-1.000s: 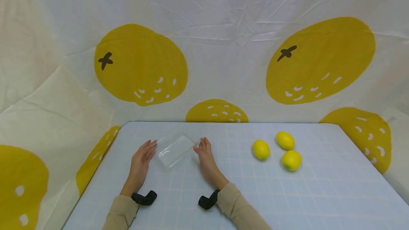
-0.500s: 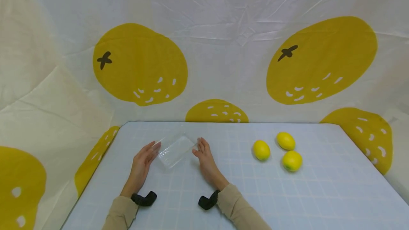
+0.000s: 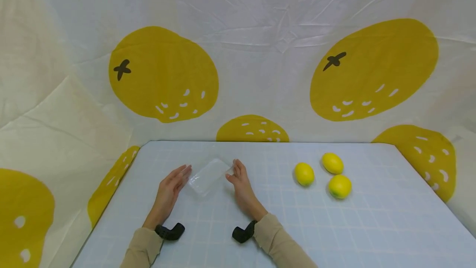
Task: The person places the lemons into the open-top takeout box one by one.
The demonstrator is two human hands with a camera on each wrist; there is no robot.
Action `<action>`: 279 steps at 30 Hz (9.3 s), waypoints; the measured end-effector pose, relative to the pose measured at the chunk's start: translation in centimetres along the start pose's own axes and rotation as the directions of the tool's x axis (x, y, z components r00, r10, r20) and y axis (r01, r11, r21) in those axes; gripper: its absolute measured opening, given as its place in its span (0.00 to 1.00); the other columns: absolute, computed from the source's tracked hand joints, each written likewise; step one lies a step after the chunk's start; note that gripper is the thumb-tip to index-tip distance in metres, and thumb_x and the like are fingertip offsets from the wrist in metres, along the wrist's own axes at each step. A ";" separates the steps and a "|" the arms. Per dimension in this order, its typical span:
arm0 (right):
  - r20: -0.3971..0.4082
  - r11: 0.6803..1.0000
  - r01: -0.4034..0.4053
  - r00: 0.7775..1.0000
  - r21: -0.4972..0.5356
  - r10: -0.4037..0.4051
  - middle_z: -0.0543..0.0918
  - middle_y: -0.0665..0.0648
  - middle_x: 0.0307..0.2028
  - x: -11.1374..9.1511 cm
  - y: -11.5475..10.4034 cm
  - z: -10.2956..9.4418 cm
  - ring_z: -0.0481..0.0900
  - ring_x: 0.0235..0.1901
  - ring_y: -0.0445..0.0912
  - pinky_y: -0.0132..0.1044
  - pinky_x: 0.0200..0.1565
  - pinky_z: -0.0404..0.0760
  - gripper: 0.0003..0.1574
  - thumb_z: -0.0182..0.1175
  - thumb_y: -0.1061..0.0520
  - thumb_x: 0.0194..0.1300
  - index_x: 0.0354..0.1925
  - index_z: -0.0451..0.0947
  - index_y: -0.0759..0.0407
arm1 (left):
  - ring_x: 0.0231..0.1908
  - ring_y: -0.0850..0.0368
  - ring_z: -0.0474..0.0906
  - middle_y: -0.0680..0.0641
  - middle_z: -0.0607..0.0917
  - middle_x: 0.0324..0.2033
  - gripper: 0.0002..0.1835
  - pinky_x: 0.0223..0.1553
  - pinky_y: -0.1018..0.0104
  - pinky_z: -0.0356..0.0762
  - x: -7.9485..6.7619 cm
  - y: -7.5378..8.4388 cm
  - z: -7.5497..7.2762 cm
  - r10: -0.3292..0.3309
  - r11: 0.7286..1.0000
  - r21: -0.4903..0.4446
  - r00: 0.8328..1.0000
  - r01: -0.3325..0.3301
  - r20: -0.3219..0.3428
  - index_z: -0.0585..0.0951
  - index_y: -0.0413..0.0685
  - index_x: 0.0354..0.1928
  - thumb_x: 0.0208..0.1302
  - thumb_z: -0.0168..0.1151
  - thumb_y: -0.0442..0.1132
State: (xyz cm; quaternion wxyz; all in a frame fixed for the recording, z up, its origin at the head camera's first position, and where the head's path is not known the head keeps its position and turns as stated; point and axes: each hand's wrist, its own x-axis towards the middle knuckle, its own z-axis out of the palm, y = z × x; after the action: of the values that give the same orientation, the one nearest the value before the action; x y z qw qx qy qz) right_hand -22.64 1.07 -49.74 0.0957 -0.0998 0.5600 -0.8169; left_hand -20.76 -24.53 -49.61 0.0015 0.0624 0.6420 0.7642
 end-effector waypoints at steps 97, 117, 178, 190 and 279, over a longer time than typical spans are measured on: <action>-0.205 0.959 -0.051 0.979 -0.279 -0.008 0.60 0.64 0.74 -7.2 -5.2 -11.4 0.53 0.74 0.56 0.51 0.73 0.51 0.35 0.44 0.51 0.79 0.75 0.49 0.64 | 0.71 0.39 0.60 0.34 0.66 0.70 0.29 0.63 0.72 0.67 -5.9 -2.7 15.9 -0.033 0.999 0.022 0.987 0.030 0.159 0.64 0.33 0.70 0.69 0.58 0.33; -0.426 0.875 0.145 0.828 -0.462 -0.363 0.82 0.67 0.40 -10.6 -7.1 -12.7 0.77 0.33 0.44 0.28 0.34 0.78 0.14 0.47 0.70 0.73 0.54 0.70 0.72 | 0.75 0.38 0.47 0.45 0.54 0.77 0.43 0.65 0.26 0.52 -5.4 -1.0 17.0 0.367 0.737 0.500 0.890 -0.455 0.270 0.56 0.51 0.77 0.63 0.65 0.43; -0.143 0.555 0.080 0.927 -0.828 -0.346 0.73 0.57 0.66 -6.6 -6.6 -19.3 0.72 0.61 0.51 0.14 0.54 0.64 0.45 0.75 0.50 0.55 0.68 0.69 0.52 | 0.73 0.39 0.54 0.42 0.58 0.75 0.40 0.67 0.41 0.60 -3.9 -4.0 16.7 0.489 0.204 0.737 0.720 -0.644 0.493 0.63 0.37 0.73 0.71 0.46 0.62; -0.245 0.551 0.018 0.883 -0.834 -0.399 0.79 0.56 0.58 -6.8 -6.9 -18.7 0.77 0.46 0.49 0.18 0.44 0.71 0.45 0.78 0.46 0.51 0.64 0.73 0.53 | 0.73 0.39 0.55 0.41 0.57 0.75 0.40 0.70 0.44 0.57 -3.9 -4.0 16.7 0.491 0.187 0.737 0.712 -0.650 0.503 0.60 0.39 0.74 0.72 0.45 0.61; 0.014 0.207 0.073 0.961 -0.976 -0.275 0.73 0.66 0.52 -5.0 -6.8 -5.2 0.75 0.46 0.58 0.53 0.46 0.82 0.36 0.74 0.53 0.55 0.60 0.76 0.62 | 0.72 0.39 0.57 0.34 0.63 0.72 0.41 0.70 0.46 0.57 -3.9 -3.8 16.7 0.503 0.166 0.723 0.688 -0.671 0.523 0.65 0.30 0.70 0.73 0.44 0.61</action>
State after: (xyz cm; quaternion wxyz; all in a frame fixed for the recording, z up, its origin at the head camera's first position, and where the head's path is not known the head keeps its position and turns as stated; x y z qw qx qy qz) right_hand -19.57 9.49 -45.54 -0.1254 -0.1329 0.9353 -0.3031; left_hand -15.57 -7.82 -50.89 -0.2744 0.3582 0.8586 0.2434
